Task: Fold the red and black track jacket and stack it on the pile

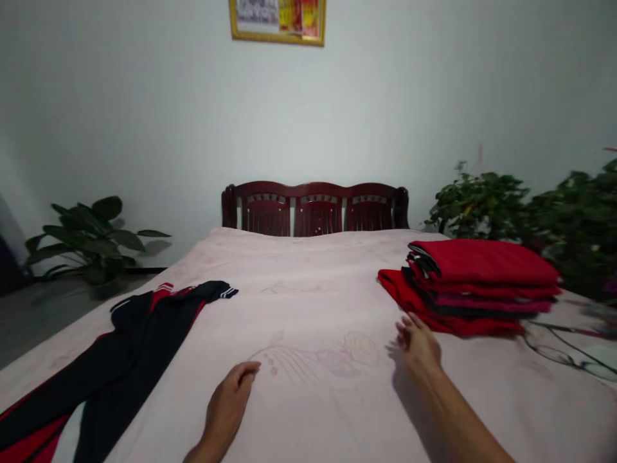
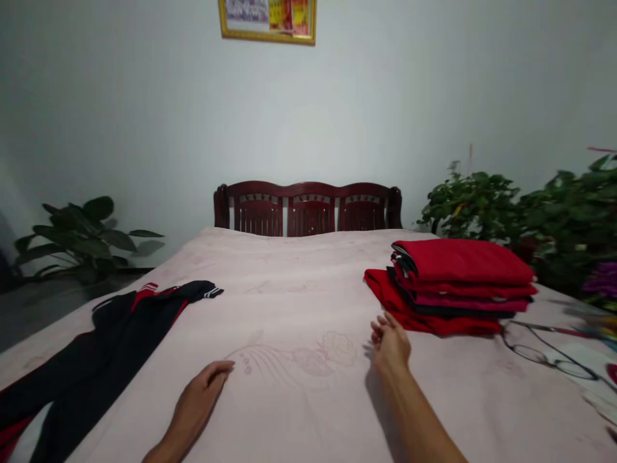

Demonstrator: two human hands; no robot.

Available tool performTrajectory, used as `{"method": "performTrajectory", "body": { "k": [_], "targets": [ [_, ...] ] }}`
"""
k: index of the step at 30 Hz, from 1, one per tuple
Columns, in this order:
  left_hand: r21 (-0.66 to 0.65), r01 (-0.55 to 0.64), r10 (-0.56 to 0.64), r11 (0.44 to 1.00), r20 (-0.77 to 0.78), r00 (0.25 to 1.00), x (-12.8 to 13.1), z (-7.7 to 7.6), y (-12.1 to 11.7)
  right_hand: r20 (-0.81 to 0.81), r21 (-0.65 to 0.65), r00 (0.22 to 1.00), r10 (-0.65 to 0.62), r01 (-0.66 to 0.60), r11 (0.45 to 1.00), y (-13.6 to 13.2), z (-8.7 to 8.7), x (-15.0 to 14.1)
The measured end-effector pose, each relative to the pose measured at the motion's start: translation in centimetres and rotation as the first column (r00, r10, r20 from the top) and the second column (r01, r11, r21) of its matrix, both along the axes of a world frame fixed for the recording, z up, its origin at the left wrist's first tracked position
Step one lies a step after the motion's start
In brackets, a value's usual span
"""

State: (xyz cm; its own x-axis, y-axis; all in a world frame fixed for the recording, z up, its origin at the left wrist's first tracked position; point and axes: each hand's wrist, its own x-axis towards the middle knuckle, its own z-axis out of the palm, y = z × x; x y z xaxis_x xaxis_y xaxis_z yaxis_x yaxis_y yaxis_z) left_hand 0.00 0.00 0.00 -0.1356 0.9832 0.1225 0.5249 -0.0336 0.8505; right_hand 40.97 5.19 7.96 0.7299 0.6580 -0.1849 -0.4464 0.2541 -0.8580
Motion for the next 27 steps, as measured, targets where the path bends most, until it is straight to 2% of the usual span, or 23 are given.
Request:
{"method": "performTrajectory", "body": {
  "k": [3, 6, 9, 12, 13, 15, 17, 19, 22, 24, 27],
  "targets": [
    [0.018, 0.005, -0.005, 1.000, -0.004, 1.000, 0.2, 0.3, -0.3, 0.053, -0.047, 0.985, 0.163, -0.161, 0.986, -1.5, -3.9, -6.3],
    [0.043, 0.016, -0.016, 0.999, 0.005, 1.000, 0.3, 0.5, -0.5, 0.170, -0.066, 0.949, 0.265, -0.258, 0.964, -2.5, -6.1, -10.2],
    [0.070, 0.021, -0.022, 0.997, 0.019, 1.000, 0.4, 0.4, -0.4, 0.411, -0.125, 0.842, 0.351, -0.329, 0.936, -2.8, -6.8, -11.5],
    [0.168, 0.028, -0.030, 0.985, 0.008, 1.000, -0.3, 0.3, -0.1, 0.576, -0.210, 0.704, 0.416, -0.365, 0.907, -2.7, -7.1, -11.4],
    [0.213, 0.024, -0.016, 0.977, -0.035, 0.999, -0.8, 0.4, 0.1, 0.599, -0.226, 0.679, 0.425, -0.366, 0.903, -2.7, -7.3, -11.2],
    [0.281, -0.028, 0.089, 0.959, -0.204, 0.975, -2.3, 1.0, 0.5, 0.624, -0.248, 0.647, 0.438, -0.368, 0.896, -2.5, -7.5, -11.0],
    [0.287, -0.119, 0.240, 0.950, -0.432, 0.870, -4.4, 1.9, 0.8, 0.644, -0.261, 0.620, 0.448, -0.372, 0.891, -2.5, -7.6, -10.9],
    [0.239, -0.248, 0.344, 0.939, -0.630, 0.696, -7.0, 2.8, 1.1, 0.663, -0.278, 0.591, 0.459, -0.375, 0.884, -2.4, -7.7, -10.9],
    [0.164, -0.426, 0.373, 0.890, -0.799, 0.471, -11.0, 3.8, 1.6, 0.690, -0.316, 0.547, 0.474, -0.362, 0.877, -2.4, -7.5, -11.0],
    [0.130, -0.509, 0.377, 0.851, -0.826, 0.420, -13.6, 4.0, 2.0, 0.708, -0.335, 0.518, 0.480, -0.351, 0.874, -2.4, -7.4, -11.0],
    [0.061, -0.564, 0.387, 0.823, -0.787, 0.481, -16.8, 4.1, 2.5, 0.713, -0.344, 0.506, 0.486, -0.352, 0.870, -2.3, -7.3, -11.0]
  ]
}}
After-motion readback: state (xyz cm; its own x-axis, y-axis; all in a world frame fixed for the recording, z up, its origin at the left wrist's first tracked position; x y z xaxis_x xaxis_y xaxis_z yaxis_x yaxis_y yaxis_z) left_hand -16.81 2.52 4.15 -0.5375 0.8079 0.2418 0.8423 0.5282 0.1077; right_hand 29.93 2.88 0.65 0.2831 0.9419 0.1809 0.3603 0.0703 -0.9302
